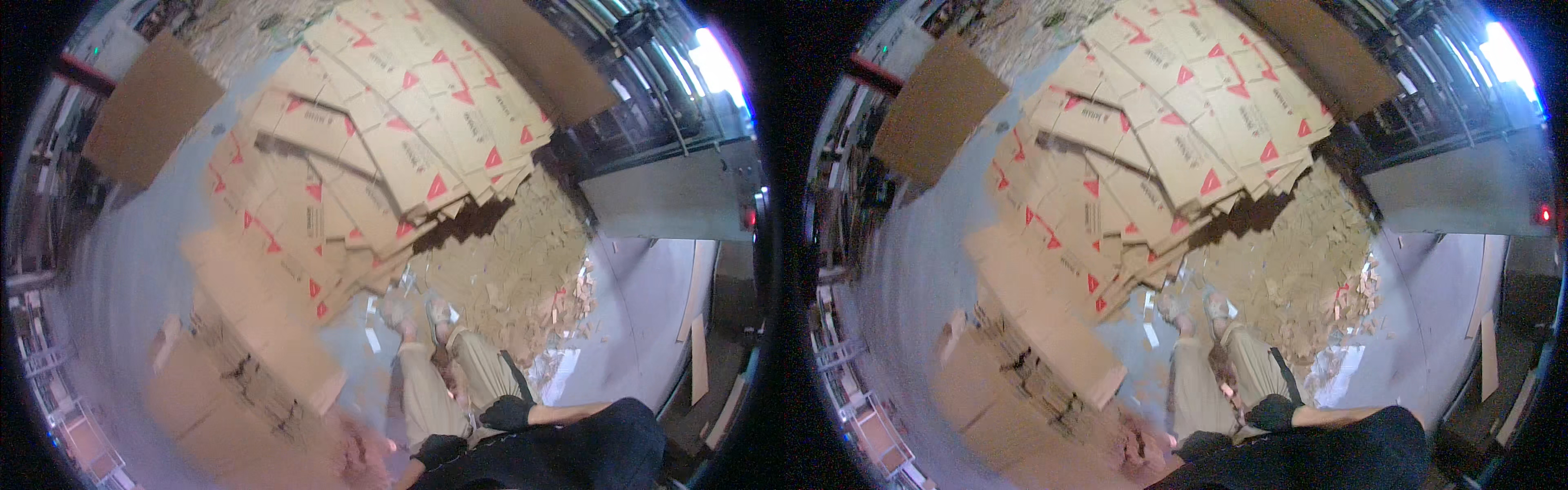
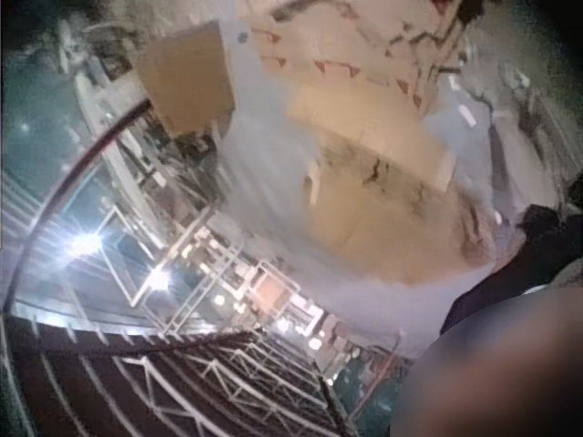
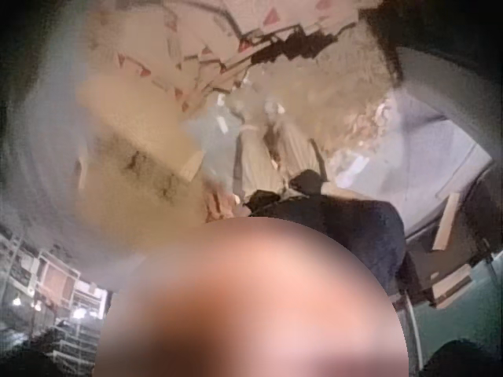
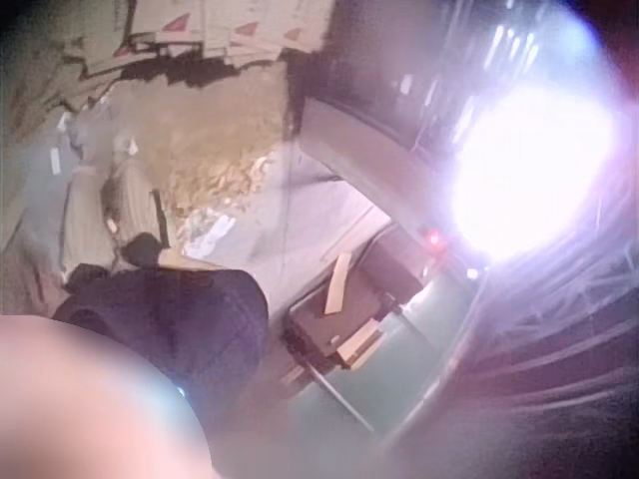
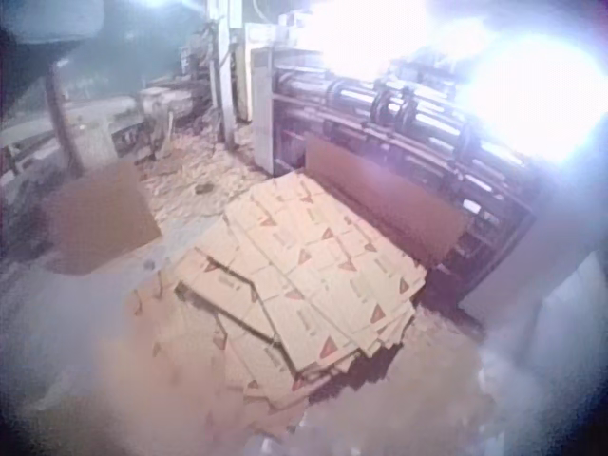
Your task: The person repeatedly picks up flat cardboard sheets from a pile on the floor and stacks them into a neat pile. They then carry the stack to a machine and place it on the conveyor belt.
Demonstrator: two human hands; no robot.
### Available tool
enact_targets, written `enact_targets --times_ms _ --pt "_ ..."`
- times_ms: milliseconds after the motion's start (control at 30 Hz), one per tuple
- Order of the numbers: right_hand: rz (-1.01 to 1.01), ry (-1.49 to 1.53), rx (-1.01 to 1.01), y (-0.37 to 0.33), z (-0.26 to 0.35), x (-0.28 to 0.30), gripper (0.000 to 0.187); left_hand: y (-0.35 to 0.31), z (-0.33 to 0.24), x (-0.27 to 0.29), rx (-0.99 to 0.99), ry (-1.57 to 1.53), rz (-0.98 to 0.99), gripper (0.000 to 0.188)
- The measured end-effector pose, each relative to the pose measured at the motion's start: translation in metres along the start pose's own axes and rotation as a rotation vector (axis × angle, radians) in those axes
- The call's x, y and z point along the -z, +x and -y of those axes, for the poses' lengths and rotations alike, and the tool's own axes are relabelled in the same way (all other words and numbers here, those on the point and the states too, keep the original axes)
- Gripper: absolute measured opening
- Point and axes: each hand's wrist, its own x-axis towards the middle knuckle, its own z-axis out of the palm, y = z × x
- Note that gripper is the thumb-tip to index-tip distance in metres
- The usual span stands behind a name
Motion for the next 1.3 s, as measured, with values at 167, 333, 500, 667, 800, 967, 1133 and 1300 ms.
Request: enact_targets --times_ms 167,333,500,667,800,967,1133,1300 --pt "-0.081 0.090 -0.175 0.024 -0.062 0.070 0.026 0.095 0.103 0.114 0.215 -0.064 0.247 0.029" --pt "-0.553 0.664 -0.247 0.010 -0.247 0.174 0.036 0.274 0.189 0.259 0.409 0.418 0.126 0.042" --pt "-1.120 0.461 -0.566 -0.010 -0.526 0.322 0.041 0.509 0.236 0.367 0.319 -0.198 -0.975 0.032" --pt "-1.084 -0.187 -0.741 0.005 -0.725 0.419 0.047 0.695 0.242 0.410 0.681 -0.010 -1.218 0.069" --pt "-1.278 0.349 -0.991 0.013 -0.766 0.441 0.063 0.726 0.214 0.393 0.592 -0.243 -1.196 0.046" --pt "-1.103 0.112 -0.997 0.038 -0.728 0.443 0.063 0.679 0.224 0.337 0.822 0.306 -1.243 0.033" --pt "-1.179 0.462 -0.901 0.048 -0.679 0.443 0.054 0.657 0.305 0.353 0.598 -0.279 -1.825 0.025" --pt "-1.048 0.732 -0.838 0.053 -0.660 0.439 0.068 0.564 0.320 0.398 0.595 0.727 -1.123 0.015"
